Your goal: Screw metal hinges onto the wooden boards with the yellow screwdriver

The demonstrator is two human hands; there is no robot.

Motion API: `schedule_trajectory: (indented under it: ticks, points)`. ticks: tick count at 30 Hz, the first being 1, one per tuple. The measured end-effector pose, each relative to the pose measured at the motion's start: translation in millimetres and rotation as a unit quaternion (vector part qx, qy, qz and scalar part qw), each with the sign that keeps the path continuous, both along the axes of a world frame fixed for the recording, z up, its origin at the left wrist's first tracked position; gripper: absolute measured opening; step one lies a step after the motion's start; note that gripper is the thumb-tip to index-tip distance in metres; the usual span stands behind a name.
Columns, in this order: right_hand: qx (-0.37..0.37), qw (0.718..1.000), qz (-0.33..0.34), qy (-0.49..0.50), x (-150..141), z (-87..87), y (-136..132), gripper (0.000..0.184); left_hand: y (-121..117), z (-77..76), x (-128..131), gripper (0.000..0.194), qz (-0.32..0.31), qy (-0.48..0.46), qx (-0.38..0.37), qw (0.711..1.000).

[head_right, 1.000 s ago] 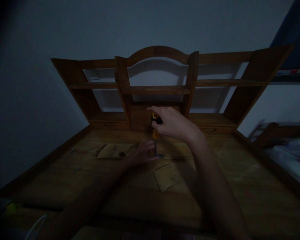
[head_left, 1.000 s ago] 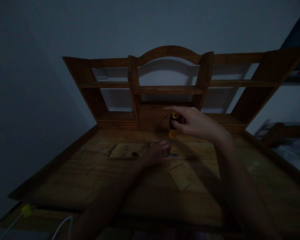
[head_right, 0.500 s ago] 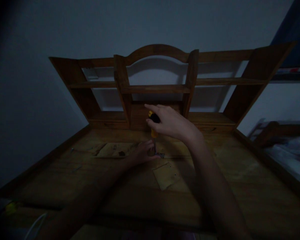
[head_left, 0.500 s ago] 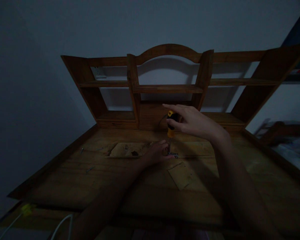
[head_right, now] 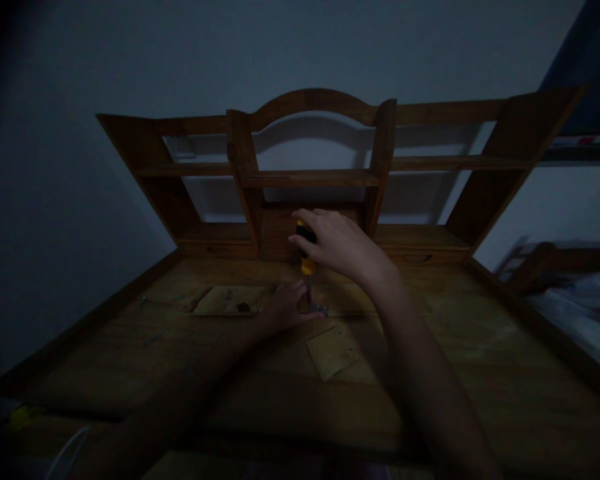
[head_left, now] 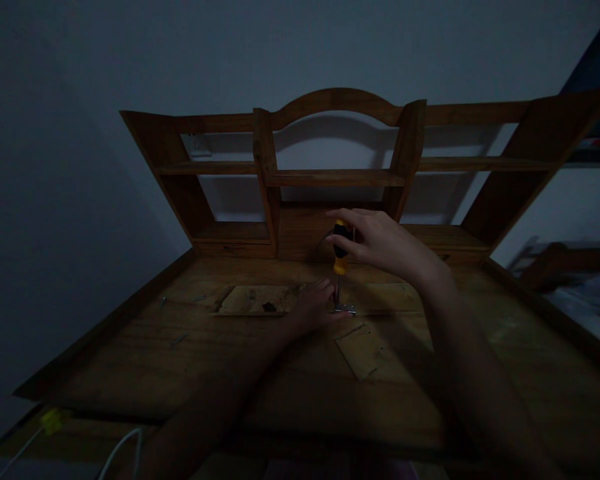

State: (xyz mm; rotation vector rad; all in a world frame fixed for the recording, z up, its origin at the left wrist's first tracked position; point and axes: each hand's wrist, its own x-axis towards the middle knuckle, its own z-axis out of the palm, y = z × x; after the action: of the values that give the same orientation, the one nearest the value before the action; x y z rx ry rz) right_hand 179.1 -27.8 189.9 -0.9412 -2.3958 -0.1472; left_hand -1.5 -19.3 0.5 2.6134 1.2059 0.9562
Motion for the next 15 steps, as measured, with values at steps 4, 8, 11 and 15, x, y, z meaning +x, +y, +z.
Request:
schedule_trajectory:
  ticks: [4, 8, 11, 15]
  points:
    - [-0.002, 1.000, 0.007, 0.002, 2.1, 0.9, -0.9, 0.047, 1.4, -1.5, -0.4, 0.046, -0.003, 0.008, 0.002, 1.000]
    - [-0.015, 1.000, 0.026, 0.005, 3.4, 1.1, -1.8, 0.053, 2.6, -2.5, -1.2, 0.042, -0.007, 0.016, 0.003, 1.000]
    - [-0.025, 0.998, 0.050, 0.005, 3.4, 1.5, -2.7, 0.054, 3.2, -3.3, -1.6, 0.043, -0.009, 0.026, 0.009, 1.000]
    - [-0.026, 0.998, 0.052, 0.009, 3.3, 2.1, -3.5, 0.049, 3.9, -3.2, -2.4, 0.037, -0.026, 0.026, 0.015, 0.999]
